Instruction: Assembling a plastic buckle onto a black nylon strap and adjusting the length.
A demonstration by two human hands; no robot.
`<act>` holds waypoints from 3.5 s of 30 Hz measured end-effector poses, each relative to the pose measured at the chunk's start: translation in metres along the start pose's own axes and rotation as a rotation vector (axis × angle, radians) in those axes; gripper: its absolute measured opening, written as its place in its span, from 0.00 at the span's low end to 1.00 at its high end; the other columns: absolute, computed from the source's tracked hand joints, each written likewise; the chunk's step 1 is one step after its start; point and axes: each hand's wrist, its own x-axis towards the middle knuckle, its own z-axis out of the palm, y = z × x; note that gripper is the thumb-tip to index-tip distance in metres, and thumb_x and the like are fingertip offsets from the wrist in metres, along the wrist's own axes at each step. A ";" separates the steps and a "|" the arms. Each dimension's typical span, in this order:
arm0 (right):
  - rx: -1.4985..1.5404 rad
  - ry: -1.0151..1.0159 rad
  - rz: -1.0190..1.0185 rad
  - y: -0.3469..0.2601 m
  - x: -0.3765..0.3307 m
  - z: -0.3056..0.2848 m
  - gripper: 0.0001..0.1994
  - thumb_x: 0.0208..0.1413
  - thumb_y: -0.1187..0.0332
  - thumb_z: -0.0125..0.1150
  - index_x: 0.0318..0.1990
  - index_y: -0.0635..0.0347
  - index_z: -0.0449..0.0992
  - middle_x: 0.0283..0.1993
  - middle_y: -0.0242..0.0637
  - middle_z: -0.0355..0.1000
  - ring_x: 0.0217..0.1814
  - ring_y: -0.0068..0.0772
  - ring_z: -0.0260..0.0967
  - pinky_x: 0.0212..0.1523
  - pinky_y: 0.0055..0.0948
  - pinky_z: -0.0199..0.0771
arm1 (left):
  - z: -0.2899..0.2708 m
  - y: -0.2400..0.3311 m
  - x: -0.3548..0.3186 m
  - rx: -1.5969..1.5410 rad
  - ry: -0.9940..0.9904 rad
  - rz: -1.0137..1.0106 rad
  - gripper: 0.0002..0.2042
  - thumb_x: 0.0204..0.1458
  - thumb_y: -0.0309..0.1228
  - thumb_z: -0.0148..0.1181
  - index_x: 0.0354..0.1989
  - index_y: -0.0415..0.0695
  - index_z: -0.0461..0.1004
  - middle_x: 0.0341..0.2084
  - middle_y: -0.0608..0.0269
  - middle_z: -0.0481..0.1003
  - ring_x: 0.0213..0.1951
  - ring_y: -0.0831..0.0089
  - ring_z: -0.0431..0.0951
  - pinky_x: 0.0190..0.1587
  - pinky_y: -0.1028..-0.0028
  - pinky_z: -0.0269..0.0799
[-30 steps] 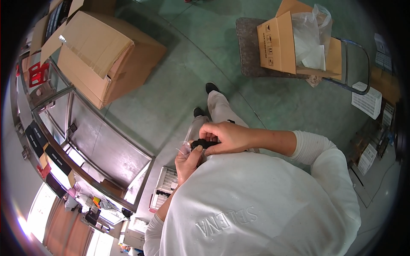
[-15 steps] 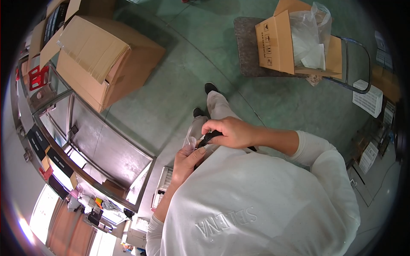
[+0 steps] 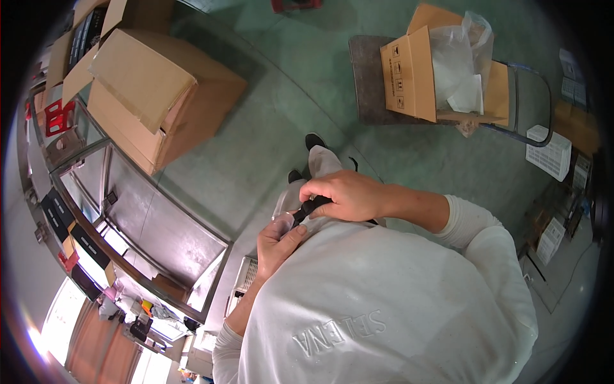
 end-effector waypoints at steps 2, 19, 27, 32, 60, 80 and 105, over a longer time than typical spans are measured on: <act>0.033 -0.053 0.009 -0.005 -0.002 -0.006 0.13 0.47 0.66 0.56 0.40 0.60 0.68 0.30 0.38 0.69 0.32 0.34 0.67 0.32 0.30 0.64 | 0.000 0.001 0.001 -0.202 0.088 0.031 0.13 0.46 0.28 0.56 0.40 0.37 0.68 0.16 0.77 0.62 0.17 0.89 0.57 0.18 0.87 0.50; 0.472 0.140 0.096 -0.009 0.033 -0.002 0.09 0.51 0.64 0.54 0.33 0.61 0.71 0.28 0.27 0.68 0.32 0.16 0.61 0.34 0.19 0.62 | -0.025 0.051 0.040 -0.168 -0.058 0.083 0.12 0.45 0.26 0.58 0.38 0.38 0.70 0.24 0.70 0.70 0.24 0.85 0.66 0.27 0.85 0.62; 0.619 0.256 0.143 -0.034 0.099 -0.021 0.08 0.52 0.65 0.53 0.33 0.61 0.71 0.30 0.24 0.67 0.32 0.14 0.60 0.34 0.17 0.61 | -0.070 0.109 0.072 -0.203 -0.110 0.116 0.11 0.44 0.27 0.59 0.37 0.38 0.70 0.25 0.69 0.71 0.25 0.84 0.67 0.28 0.85 0.62; 0.568 0.243 0.226 -0.056 0.135 -0.044 0.08 0.52 0.66 0.53 0.32 0.61 0.70 0.29 0.24 0.67 0.31 0.14 0.59 0.33 0.18 0.61 | -0.096 0.141 0.091 -0.168 -0.105 0.156 0.10 0.44 0.27 0.58 0.36 0.38 0.70 0.24 0.70 0.70 0.24 0.85 0.66 0.26 0.84 0.62; 0.512 0.065 0.191 -0.082 0.246 -0.355 0.08 0.50 0.65 0.53 0.31 0.60 0.71 0.27 0.25 0.66 0.31 0.14 0.59 0.31 0.18 0.59 | -0.035 0.379 0.241 -0.528 -0.060 0.159 0.13 0.44 0.22 0.57 0.40 0.39 0.70 0.25 0.70 0.70 0.26 0.85 0.66 0.29 0.84 0.61; 0.476 0.099 0.128 -0.148 0.485 -0.446 0.05 0.50 0.69 0.54 0.32 0.61 0.70 0.29 0.25 0.67 0.33 0.13 0.60 0.35 0.16 0.61 | -0.174 0.553 0.344 -0.575 -0.072 0.307 0.16 0.47 0.24 0.54 0.46 0.43 0.65 0.32 0.69 0.68 0.32 0.83 0.66 0.36 0.82 0.64; -0.460 0.027 -0.646 -0.194 0.642 -0.741 0.09 0.42 0.71 0.58 0.35 0.57 0.71 0.29 0.32 0.65 0.31 0.32 0.64 0.29 0.31 0.62 | -0.172 0.810 0.499 -0.294 0.025 0.165 0.13 0.46 0.28 0.56 0.40 0.37 0.69 0.26 0.70 0.70 0.26 0.86 0.66 0.27 0.85 0.62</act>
